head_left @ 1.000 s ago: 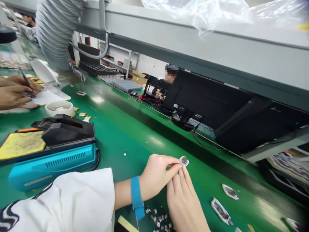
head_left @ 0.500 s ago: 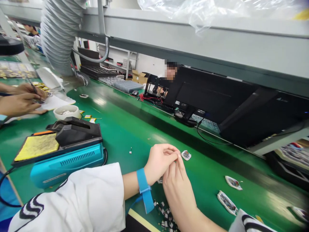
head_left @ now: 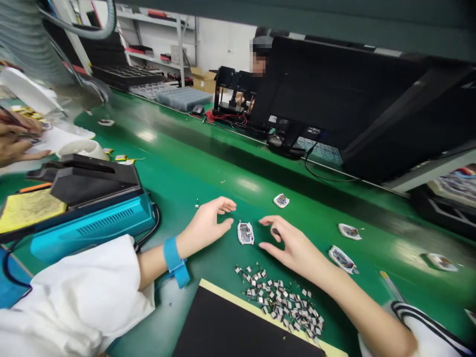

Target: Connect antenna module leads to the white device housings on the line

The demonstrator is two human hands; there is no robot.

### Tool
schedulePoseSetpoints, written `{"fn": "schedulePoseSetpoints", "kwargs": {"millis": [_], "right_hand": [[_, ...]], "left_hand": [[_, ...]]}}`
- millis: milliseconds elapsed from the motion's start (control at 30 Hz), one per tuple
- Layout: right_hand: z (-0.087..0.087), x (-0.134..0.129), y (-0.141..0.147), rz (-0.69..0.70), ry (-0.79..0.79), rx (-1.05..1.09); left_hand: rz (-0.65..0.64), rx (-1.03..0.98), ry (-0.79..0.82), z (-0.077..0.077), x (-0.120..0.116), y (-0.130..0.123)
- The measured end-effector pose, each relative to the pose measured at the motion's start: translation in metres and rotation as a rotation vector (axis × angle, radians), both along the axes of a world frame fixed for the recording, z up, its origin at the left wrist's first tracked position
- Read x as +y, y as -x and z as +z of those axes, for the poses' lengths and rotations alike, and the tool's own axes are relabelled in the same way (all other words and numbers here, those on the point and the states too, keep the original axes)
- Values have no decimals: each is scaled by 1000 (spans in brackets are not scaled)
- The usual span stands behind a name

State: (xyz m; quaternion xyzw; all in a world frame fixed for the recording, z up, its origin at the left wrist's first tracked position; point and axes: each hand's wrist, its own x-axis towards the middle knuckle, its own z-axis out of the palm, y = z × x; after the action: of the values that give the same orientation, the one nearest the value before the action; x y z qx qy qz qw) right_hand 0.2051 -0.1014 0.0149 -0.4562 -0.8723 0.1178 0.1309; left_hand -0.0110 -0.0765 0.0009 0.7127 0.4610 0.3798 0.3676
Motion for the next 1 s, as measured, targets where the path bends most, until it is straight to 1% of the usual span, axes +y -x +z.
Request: {"fn": "schedulePoseSetpoints", "kwargs": {"millis": [100,233,367,467,567,633,700,767,867,933,1000], "right_hand": [[-16,6,10,38,45,67],[-31,12,20,83,30,167],[-43,14,20,56,-5,234],[-48,13,22,-16,-32,216],[-50,10,26,-88,-105,114],[-49,9,27,-86,-152,43],[-46,9,25,-63,-152,23],[-41,9,20,-52,-112,66],[-35,8,10,-67,-25,169],[-35,7,6,-54,55,207],[-37,7,6,-13,120,237]], "left_hand": [[-120,148,-81,-10,-5,-7],[-160,213,-209,-18,-10,-15],[-214,274,-252,-26,-12,-15],[-208,321,-238,-30,-11,-15],[-210,353,-206,-30,-10,-16],[-226,371,-201,-30,-8,-16],[-241,369,-209,-29,-8,-16],[-269,339,-226,-28,-8,-15],[-363,305,-254,-29,-8,-13],[-419,318,-269,-31,-8,-12],[-409,355,-273,-33,-9,-12]]}}
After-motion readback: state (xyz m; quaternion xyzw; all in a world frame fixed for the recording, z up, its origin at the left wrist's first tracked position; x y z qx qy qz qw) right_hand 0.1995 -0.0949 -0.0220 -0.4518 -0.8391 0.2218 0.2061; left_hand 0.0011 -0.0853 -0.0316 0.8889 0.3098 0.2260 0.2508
